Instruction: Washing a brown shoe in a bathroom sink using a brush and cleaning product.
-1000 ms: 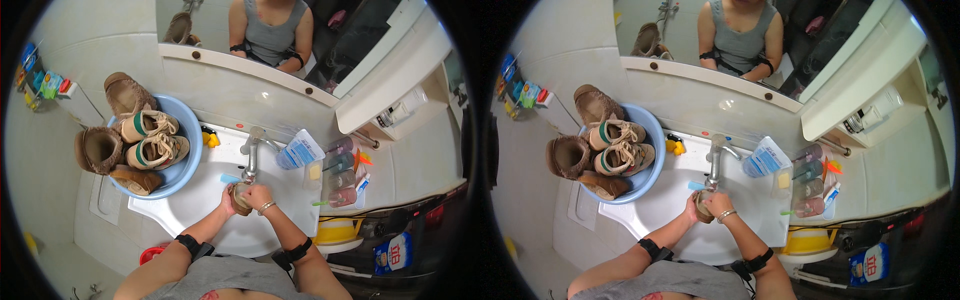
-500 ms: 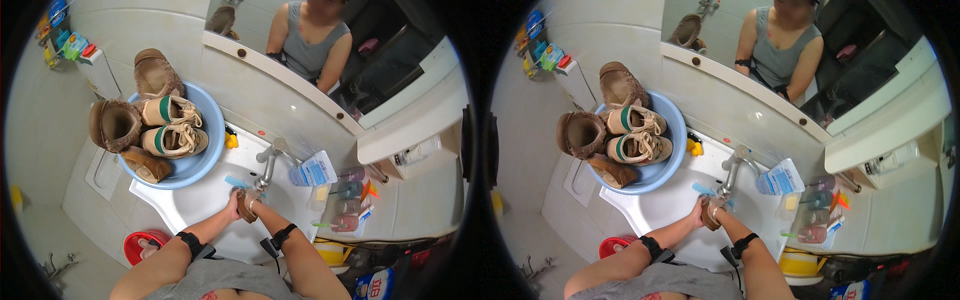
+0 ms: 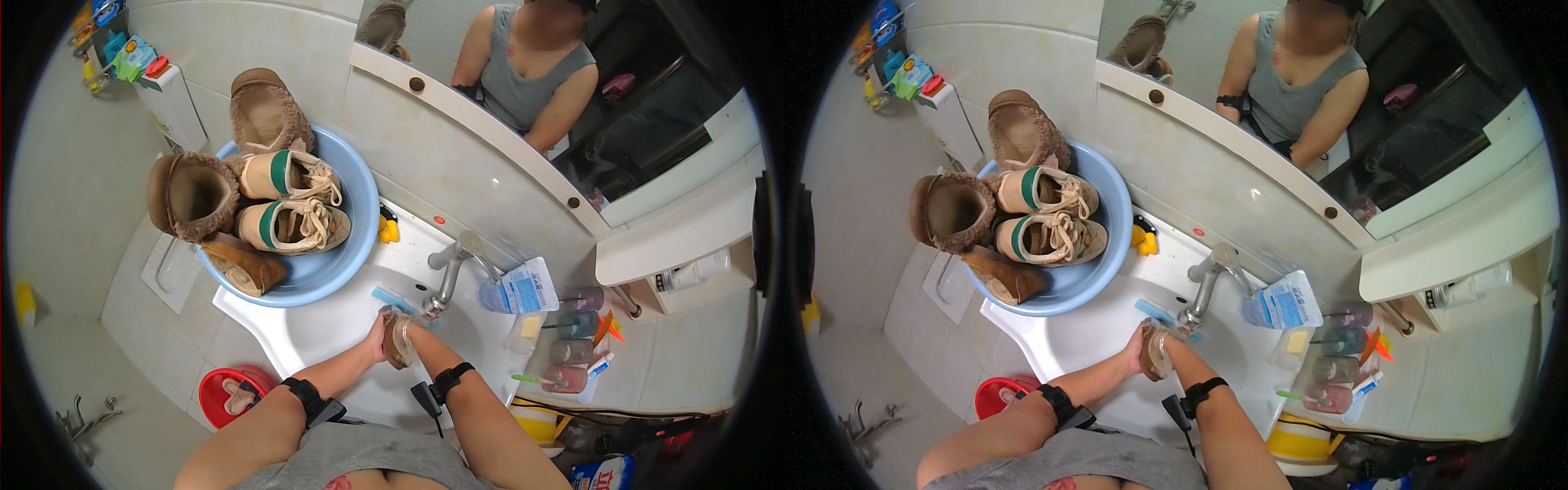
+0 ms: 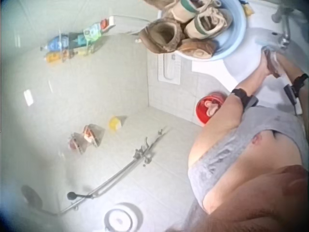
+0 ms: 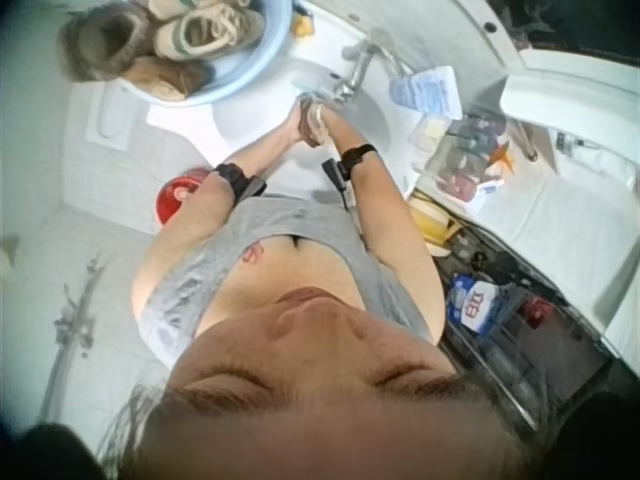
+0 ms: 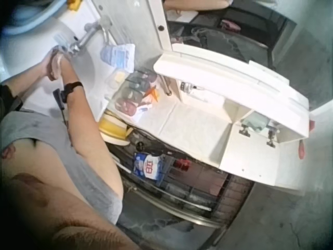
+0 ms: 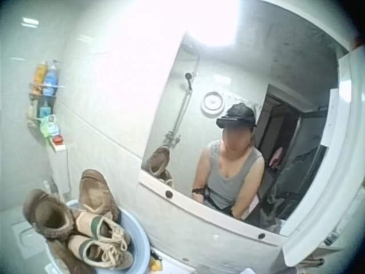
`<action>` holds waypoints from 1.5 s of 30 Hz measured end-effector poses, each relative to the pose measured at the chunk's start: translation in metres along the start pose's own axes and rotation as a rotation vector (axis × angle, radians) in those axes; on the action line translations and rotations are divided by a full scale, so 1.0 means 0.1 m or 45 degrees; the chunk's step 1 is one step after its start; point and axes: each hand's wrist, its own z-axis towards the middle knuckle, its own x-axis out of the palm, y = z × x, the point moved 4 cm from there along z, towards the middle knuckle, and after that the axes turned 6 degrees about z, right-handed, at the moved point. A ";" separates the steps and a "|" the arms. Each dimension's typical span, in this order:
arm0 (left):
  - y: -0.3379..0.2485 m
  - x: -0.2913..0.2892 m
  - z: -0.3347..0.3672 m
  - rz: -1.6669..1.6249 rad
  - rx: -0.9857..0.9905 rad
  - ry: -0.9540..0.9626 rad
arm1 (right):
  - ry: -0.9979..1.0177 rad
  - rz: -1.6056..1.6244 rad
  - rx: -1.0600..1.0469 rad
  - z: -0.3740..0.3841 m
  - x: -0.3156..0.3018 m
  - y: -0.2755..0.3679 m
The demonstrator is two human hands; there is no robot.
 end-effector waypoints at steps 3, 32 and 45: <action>0.04 -0.07 0.00 0.058 0.005 -0.072 | 0.003 0.003 -0.007 -0.09 -0.09 -0.05; -0.23 -0.35 0.25 -0.040 0.151 -0.175 | -0.081 0.157 -0.052 -0.49 -0.19 0.12; -0.11 -0.07 0.22 -0.053 0.147 -0.130 | 0.144 -0.921 -0.401 -0.33 0.01 -0.03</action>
